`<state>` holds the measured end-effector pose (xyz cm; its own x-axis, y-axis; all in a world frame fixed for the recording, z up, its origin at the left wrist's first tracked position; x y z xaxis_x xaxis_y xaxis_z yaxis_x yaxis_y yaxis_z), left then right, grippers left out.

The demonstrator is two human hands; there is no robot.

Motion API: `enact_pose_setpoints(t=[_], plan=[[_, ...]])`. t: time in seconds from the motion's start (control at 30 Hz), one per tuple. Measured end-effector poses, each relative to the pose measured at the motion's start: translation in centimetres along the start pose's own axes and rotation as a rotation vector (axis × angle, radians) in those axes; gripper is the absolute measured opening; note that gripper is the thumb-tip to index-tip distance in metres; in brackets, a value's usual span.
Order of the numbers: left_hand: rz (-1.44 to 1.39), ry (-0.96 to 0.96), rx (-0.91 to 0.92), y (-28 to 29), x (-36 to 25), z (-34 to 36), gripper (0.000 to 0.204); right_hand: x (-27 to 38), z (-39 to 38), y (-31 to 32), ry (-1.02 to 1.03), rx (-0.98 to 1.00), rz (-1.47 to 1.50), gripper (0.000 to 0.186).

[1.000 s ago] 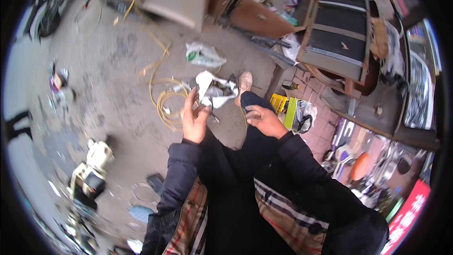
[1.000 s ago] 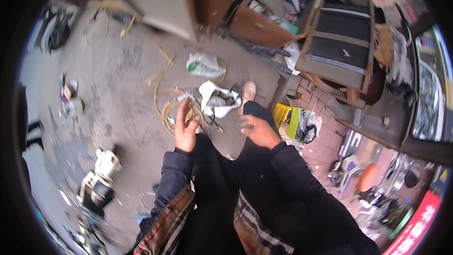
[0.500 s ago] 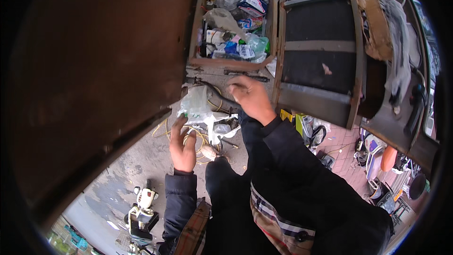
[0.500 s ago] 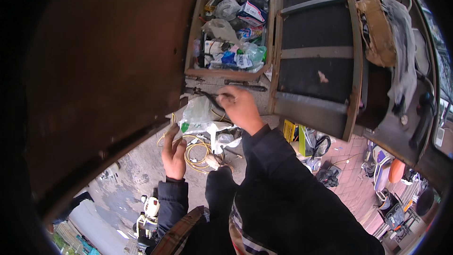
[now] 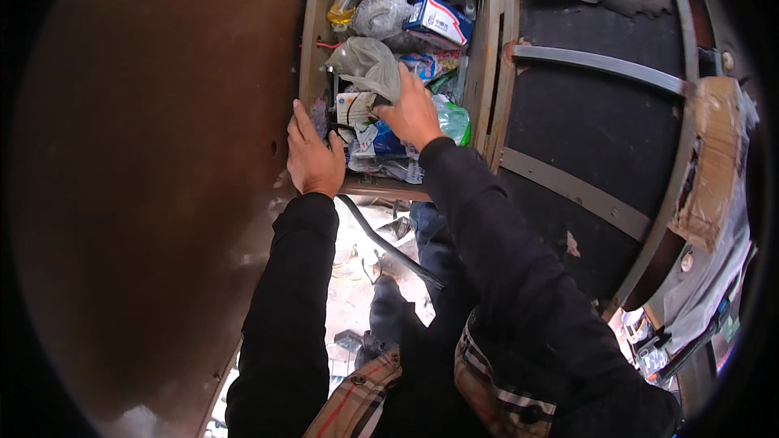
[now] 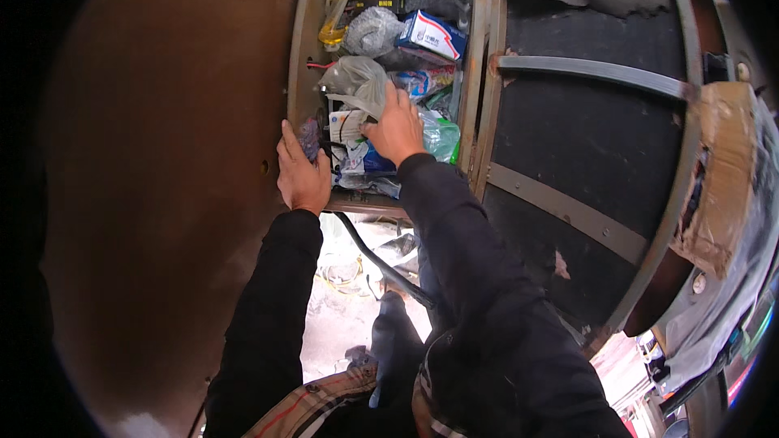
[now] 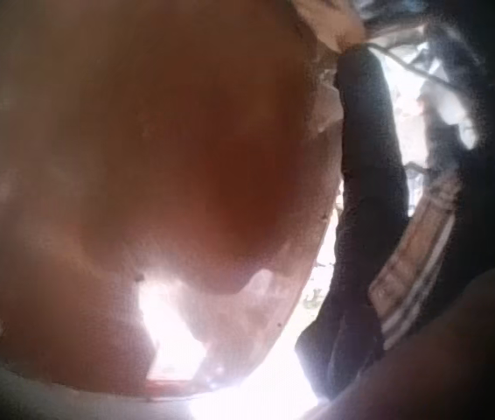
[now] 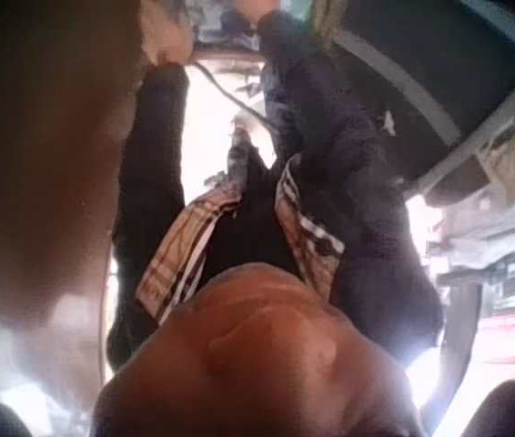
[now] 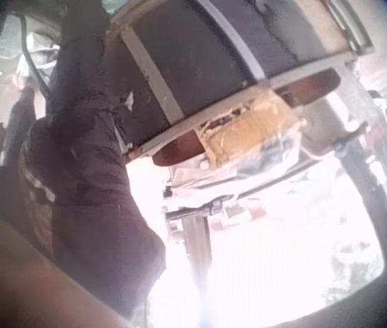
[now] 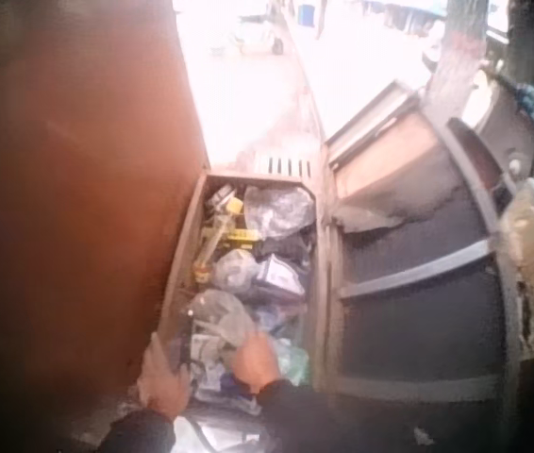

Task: The person retrieves brake parts from a cluttered storage area, then sits on the ground to assemble brake shoes and springs into a drum brake assembly for a scooter. The person uses a wrench to adjust components and fits the brake shoes into the drum.

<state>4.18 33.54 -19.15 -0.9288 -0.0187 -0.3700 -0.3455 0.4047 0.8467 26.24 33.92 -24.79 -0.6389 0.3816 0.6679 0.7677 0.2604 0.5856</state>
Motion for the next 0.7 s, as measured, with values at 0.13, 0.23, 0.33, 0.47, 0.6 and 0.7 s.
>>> enact_pose_setpoints(t=[0.13,0.23,0.33,0.47,0.6,0.7], plan=[[0.026,0.057,0.022,-0.3,0.5,-0.2,0.092,0.2,1.9,-3.6,0.068,0.103,0.034,0.039],[0.019,0.080,0.043,-0.2,0.5,0.0,0.094,1.4,0.2,-5.1,0.104,0.144,0.008,0.032],[0.012,0.090,0.052,-0.3,0.5,0.1,0.094,2.1,-1.2,-3.1,0.139,0.094,0.117,0.035],[0.017,0.113,0.052,-0.5,0.6,0.3,0.096,2.5,-2.3,1.2,0.078,0.025,0.370,0.034],[0.004,0.088,0.060,-0.6,0.6,0.4,0.096,0.7,-1.7,6.8,-0.105,-0.107,0.873,0.027],[0.011,0.063,0.074,-0.6,0.5,0.3,0.098,3.6,-2.1,13.3,0.094,-0.188,0.876,0.023]])
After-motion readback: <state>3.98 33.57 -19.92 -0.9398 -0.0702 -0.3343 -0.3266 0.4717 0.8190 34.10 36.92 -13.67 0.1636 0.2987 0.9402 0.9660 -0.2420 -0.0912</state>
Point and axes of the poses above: each hand's wrist, its own z-axis towards the middle knuckle, its own y-axis out of the back of the hand, x = y × z, the point moved 9 cm from there along z, towards the middle knuckle, and after that the axes turned 15 degrees about x, right-handed, at the moved point
